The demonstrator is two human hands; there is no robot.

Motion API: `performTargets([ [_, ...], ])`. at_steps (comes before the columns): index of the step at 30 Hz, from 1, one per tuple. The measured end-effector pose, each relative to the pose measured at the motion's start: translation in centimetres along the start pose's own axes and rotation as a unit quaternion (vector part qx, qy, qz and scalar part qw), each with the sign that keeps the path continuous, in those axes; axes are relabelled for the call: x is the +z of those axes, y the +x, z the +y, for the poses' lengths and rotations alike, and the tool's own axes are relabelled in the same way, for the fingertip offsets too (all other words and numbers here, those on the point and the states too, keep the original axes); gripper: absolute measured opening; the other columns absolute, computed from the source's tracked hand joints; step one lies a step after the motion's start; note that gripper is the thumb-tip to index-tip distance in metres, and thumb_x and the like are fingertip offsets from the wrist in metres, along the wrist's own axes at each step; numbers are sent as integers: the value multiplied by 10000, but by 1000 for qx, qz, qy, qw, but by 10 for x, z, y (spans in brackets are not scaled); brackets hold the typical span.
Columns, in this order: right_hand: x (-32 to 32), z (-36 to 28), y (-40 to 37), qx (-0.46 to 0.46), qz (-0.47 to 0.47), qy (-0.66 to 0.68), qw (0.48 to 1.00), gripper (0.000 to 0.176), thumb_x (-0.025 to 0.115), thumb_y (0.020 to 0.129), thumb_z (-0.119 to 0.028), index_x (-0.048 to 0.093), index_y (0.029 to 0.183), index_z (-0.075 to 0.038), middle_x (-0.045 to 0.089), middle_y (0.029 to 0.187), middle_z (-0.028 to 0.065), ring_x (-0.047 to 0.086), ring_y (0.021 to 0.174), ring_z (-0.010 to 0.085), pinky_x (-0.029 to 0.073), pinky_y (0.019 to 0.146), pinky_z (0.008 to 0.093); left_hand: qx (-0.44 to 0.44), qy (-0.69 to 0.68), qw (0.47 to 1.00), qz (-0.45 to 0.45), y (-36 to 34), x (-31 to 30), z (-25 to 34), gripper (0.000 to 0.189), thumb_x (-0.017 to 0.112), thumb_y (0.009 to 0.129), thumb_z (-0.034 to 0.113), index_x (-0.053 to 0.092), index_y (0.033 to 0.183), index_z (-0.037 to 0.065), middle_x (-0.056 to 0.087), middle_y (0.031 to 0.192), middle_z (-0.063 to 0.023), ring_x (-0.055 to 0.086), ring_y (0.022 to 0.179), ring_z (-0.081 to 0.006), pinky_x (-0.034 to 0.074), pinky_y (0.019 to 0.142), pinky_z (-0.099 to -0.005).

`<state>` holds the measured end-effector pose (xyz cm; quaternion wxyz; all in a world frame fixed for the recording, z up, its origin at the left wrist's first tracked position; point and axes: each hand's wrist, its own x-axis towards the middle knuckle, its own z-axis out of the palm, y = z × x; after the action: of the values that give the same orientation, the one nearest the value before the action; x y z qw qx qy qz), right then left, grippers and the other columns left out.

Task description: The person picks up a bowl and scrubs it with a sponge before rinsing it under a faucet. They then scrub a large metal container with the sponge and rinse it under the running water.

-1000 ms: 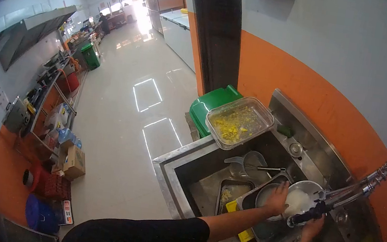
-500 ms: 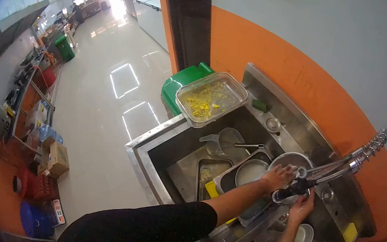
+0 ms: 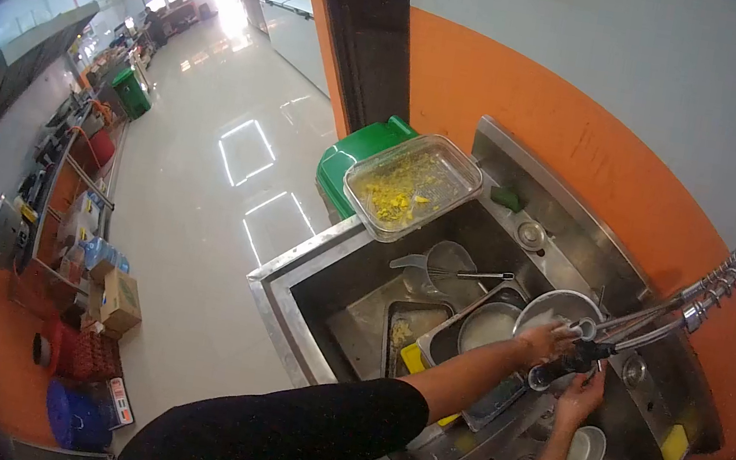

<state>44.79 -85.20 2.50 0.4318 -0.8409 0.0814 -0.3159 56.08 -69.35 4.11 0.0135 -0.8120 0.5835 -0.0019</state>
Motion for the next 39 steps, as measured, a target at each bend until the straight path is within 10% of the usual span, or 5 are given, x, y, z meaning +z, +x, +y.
performTargets([
  [9, 5, -21, -6, 41, 40, 16, 998, 560, 456, 881, 52, 358, 1432, 32, 591, 1225, 196, 594, 1056, 249, 435, 922, 295, -173, -270, 932, -169, 2, -3, 14, 530, 557, 841, 327, 568, 1287, 41, 632, 1226, -141, 617, 1121, -292, 475, 946, -402],
  [15, 10, 20, -9, 141, 28, -76, 987, 503, 446, 828, 104, 448, 1327, 38, 598, 1100, 131, 620, 924, 219, 531, 830, 367, 59, -30, 949, 308, 23, 80, 12, 500, 549, 853, 353, 579, 1295, 119, 583, 1311, -96, 530, 1239, -278, 398, 1043, -416],
  [25, 20, -55, -6, 143, 96, 67, 983, 508, 414, 906, 10, 377, 1413, 27, 619, 1004, 114, 607, 784, 163, 497, 467, 296, -183, -121, 973, -70, -8, 5, 4, 643, 569, 842, 273, 387, 1424, 67, 484, 1398, -117, 342, 1372, -283, 200, 1136, -502],
  [34, 42, 62, 12, 75, 45, 130, 988, 288, 497, 917, -103, 562, 1186, -26, 609, 963, 39, 567, 867, 141, 451, 795, 266, -603, -485, 511, 374, -25, 20, 0, 586, 535, 848, 199, 367, 1377, 11, 372, 1432, -220, 482, 1185, -459, 442, 963, -481],
  [39, 48, 75, 35, 261, -69, 463, 844, 343, 565, 933, -293, 565, 1200, -78, 611, 1112, 40, 607, 988, 195, 480, 830, 308, -536, -548, 578, 280, -69, 51, -19, 436, 498, 854, 200, 503, 1247, 10, 602, 1120, -272, 585, 1029, -437, 459, 918, -503],
])
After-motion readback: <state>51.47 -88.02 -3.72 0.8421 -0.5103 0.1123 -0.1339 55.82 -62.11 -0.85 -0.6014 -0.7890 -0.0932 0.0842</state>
